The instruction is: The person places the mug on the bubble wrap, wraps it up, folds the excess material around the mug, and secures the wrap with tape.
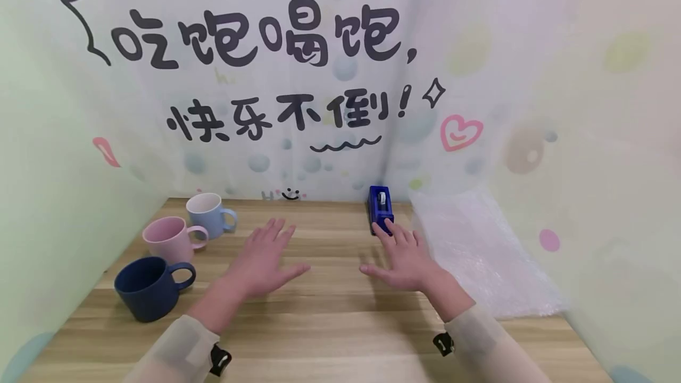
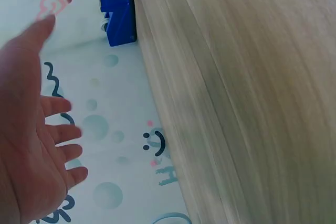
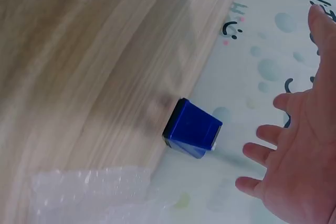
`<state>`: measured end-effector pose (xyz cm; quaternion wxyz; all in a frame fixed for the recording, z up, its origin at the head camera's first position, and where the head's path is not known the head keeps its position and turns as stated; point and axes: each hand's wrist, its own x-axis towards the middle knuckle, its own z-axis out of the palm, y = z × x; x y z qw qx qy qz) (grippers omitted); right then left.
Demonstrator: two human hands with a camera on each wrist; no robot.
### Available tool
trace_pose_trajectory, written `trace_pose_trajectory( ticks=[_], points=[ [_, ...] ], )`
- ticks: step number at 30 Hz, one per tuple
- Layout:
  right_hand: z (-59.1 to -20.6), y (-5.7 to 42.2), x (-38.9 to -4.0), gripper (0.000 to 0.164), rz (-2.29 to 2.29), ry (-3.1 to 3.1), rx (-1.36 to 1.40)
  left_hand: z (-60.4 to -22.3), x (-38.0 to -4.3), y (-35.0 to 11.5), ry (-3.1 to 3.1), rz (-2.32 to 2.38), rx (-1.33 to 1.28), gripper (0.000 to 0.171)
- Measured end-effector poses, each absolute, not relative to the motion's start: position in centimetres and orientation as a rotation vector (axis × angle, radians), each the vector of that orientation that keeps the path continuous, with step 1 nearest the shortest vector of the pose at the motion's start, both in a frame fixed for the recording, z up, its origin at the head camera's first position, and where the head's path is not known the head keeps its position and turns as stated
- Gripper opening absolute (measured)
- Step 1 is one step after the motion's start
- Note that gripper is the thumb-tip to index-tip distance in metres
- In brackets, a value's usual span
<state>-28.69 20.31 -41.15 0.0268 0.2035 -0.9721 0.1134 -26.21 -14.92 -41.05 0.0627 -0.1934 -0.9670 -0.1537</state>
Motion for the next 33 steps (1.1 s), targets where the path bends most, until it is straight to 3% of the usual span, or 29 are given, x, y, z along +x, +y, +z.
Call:
trace_pose_trajectory(
  ticks=[6,9,16,29,33],
  points=[
    [-39.5,24.0,-29.7,0.074,0.34,-3.005,0.428,-41.1,-26.4,-16.2,-2.896,-0.522,-0.602,0.063],
    [-38.8,27.2,-30.2,0.061,0.285,-3.038,0.255,-41.1,-26.3,-16.7,-2.911,-0.536,-0.586,0.058],
    [-39.2,34.2,-30.4,0.05,0.252,-3.214,-0.195,-41.5,-26.1,-17.3,-2.935,-0.543,-0.576,0.055],
    [-42.9,37.3,-30.4,0.017,0.334,-3.147,-0.017,-42.3,-26.0,-17.8,-2.898,-0.596,-0.589,0.049],
    [-43.2,36.9,-30.5,0.024,0.289,-3.128,-0.044,-42.5,-26.0,-17.9,-2.897,-0.608,-0.598,0.047]
  ],
)
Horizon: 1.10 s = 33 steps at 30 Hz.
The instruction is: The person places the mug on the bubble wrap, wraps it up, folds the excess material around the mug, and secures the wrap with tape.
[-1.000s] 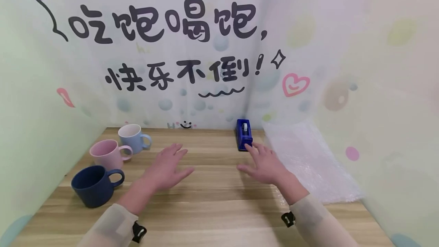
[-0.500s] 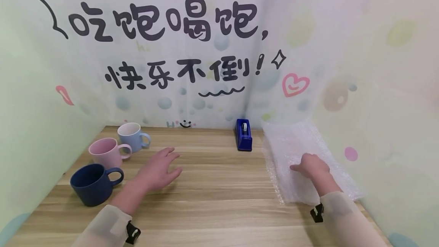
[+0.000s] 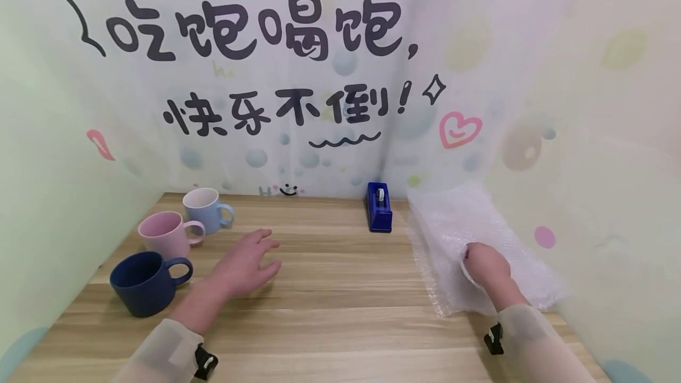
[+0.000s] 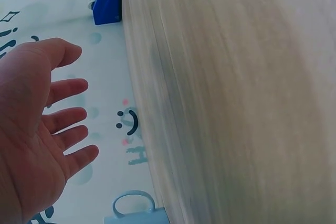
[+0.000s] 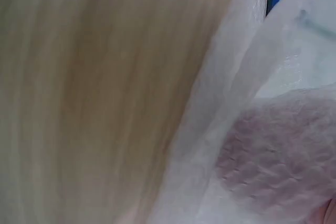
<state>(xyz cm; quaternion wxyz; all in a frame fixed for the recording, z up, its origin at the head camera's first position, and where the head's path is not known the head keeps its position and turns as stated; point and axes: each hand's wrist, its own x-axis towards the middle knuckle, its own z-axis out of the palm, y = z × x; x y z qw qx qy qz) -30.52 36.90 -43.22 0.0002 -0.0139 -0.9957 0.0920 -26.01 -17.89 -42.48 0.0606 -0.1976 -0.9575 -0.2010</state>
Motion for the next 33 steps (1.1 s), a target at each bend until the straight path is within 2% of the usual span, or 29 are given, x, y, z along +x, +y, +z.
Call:
trace_pose_trajectory(
  ticks=[10,19,25,28,33],
  points=[
    [-43.3,36.4,-29.9,0.041,0.298,-3.094,-0.173,-42.5,-26.0,-18.0,-2.919,-0.641,-0.593,0.045],
    [-39.7,33.2,-28.0,0.028,0.373,-2.759,-0.139,-41.9,-26.4,-17.9,-2.889,-0.627,-0.616,0.044],
    [-38.1,28.5,-26.7,0.013,0.377,-2.451,0.11,-41.6,-26.4,-17.9,-2.875,-0.662,-0.601,0.045],
    [-38.2,26.3,-26.6,0.002,0.326,-2.341,0.324,-41.3,-26.3,-18.0,-2.821,-0.751,-0.515,0.052],
    [-39.1,23.3,-26.8,0.008,0.197,-2.272,0.695,-40.7,-26.5,-18.2,-2.448,-1.035,-0.379,0.053]
  ],
)
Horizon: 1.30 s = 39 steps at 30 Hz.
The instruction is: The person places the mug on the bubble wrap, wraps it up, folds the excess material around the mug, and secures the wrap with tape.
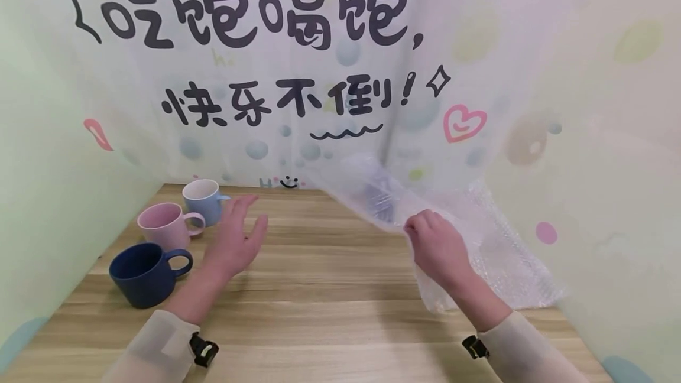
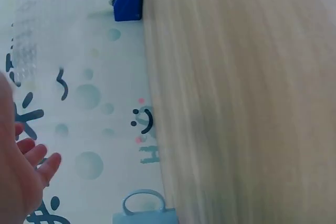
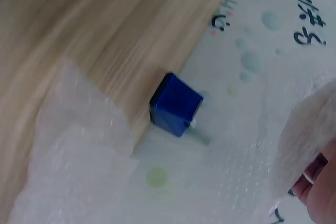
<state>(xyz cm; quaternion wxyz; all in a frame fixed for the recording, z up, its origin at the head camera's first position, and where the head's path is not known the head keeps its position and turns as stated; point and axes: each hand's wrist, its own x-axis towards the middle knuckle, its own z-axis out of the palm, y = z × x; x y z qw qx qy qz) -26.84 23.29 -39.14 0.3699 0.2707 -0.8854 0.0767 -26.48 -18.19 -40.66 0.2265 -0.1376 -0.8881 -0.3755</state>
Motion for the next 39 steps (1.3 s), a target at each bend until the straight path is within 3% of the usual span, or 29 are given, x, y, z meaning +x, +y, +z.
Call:
trace_pose_trajectory(
  ticks=[4,8,14,17,20,24,33,39],
  points=[
    [-39.9,21.6,-26.8,0.008,0.096,-2.282,0.985,-39.9,-26.6,-18.3,-2.289,-1.077,-0.417,0.043],
    [-41.1,20.4,-26.9,0.009,0.079,-2.264,1.294,-40.0,-26.8,-18.5,-2.625,-0.925,-0.596,0.044],
    [-43.2,20.0,-27.7,0.008,0.083,-2.423,1.448,-43.0,-26.3,-18.5,-3.157,-0.839,-0.813,0.103],
    [-43.1,20.4,-28.2,0.038,0.102,-2.727,1.355,-43.9,-25.9,-18.7,-3.283,-0.749,-0.761,0.114],
    [-42.9,20.9,-28.8,0.072,0.112,-3.03,1.19,-43.9,-25.9,-18.7,-3.33,-0.676,-0.727,0.115],
    [-43.2,21.2,-29.4,0.092,0.218,-3.306,1.025,-43.9,-25.9,-18.6,-3.371,-0.631,-0.687,0.117],
    [-44.4,21.5,-29.4,0.095,0.33,-3.383,0.916,-43.8,-25.7,-19.0,-3.3,-0.721,-0.654,0.113],
    [-44.5,21.2,-29.4,0.094,0.355,-3.394,0.892,-41.3,-24.2,-21.2,-2.997,-0.719,-0.559,0.093]
  ],
)
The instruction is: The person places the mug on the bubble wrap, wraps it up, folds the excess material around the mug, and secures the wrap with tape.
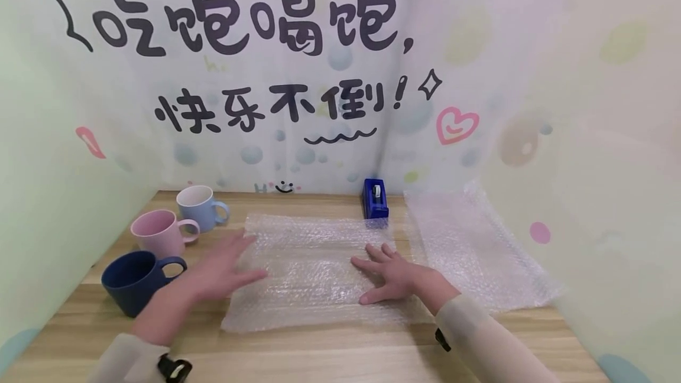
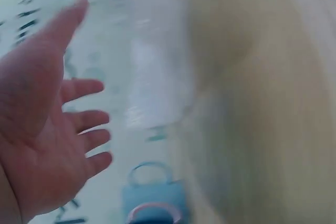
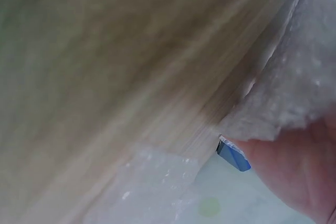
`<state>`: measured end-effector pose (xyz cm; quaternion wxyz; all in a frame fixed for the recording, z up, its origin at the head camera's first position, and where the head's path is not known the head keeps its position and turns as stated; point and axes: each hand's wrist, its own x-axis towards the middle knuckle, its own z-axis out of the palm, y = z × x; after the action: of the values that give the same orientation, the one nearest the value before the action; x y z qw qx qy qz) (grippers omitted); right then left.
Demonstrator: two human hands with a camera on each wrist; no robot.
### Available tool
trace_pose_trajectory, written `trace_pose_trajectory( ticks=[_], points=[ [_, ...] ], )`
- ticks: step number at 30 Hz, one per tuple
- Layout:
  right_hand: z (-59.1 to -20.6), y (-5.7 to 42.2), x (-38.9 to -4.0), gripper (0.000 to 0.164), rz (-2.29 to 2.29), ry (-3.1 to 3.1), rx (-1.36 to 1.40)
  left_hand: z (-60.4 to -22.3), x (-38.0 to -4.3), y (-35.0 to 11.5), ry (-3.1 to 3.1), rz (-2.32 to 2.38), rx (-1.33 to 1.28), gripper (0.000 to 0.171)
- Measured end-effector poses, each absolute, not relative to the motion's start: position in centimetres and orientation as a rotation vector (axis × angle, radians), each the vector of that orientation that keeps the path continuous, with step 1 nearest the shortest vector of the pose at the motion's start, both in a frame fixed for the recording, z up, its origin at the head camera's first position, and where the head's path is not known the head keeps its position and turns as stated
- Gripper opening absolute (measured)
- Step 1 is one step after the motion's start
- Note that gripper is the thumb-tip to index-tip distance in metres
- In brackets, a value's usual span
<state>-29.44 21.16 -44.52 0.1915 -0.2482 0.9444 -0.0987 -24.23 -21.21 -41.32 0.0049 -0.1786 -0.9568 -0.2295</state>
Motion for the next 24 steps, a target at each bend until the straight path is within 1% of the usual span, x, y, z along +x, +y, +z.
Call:
trace_pose_trajectory(
  ticks=[1,4,6,7,10,12,14,17,21,24],
  points=[
    [-44.6,21.1,-29.4,0.094,-0.28,2.652,-0.695,-40.7,-23.9,-21.9,-2.936,-0.7,-0.523,0.089],
    [-44.8,21.1,-29.5,0.095,-0.268,2.651,-0.684,-39.3,-22.6,-24.7,-2.768,-0.662,-0.358,0.085],
    [-45.0,21.1,-29.5,0.095,-0.267,2.65,-0.68,-38.8,-21.6,-26.9,-2.684,-0.672,-0.215,0.087],
    [-45.0,21.1,-29.5,0.095,-0.266,2.651,-0.681,-38.8,-21.2,-27.9,-2.662,-0.663,-0.124,0.092],
    [-44.8,21.1,-29.5,0.095,-0.264,2.654,-0.677,-39.4,-19.9,-30.8,-2.699,-0.69,0.132,0.115],
    [-44.7,21.1,-29.5,0.095,-0.262,2.654,-0.673,-40.1,-19.3,-32.3,-2.776,-0.681,0.248,0.131],
    [-44.6,21.1,-29.5,0.095,-0.264,2.653,-0.669,-40.9,-19.0,-33.5,-2.858,-0.706,0.309,0.139],
    [-44.5,21.0,-29.4,0.094,-0.278,2.65,-0.669,-42.1,-18.8,-34.5,-2.879,-0.784,0.326,0.131],
    [-44.3,20.9,-29.4,0.094,-0.289,2.646,-0.669,-42.9,-18.8,-34.8,-2.82,-0.885,0.397,0.119],
    [-44.3,20.9,-29.4,0.094,-0.285,2.648,-0.667,-43.0,-18.9,-34.5,-2.79,-0.901,0.482,0.121]
  ],
)
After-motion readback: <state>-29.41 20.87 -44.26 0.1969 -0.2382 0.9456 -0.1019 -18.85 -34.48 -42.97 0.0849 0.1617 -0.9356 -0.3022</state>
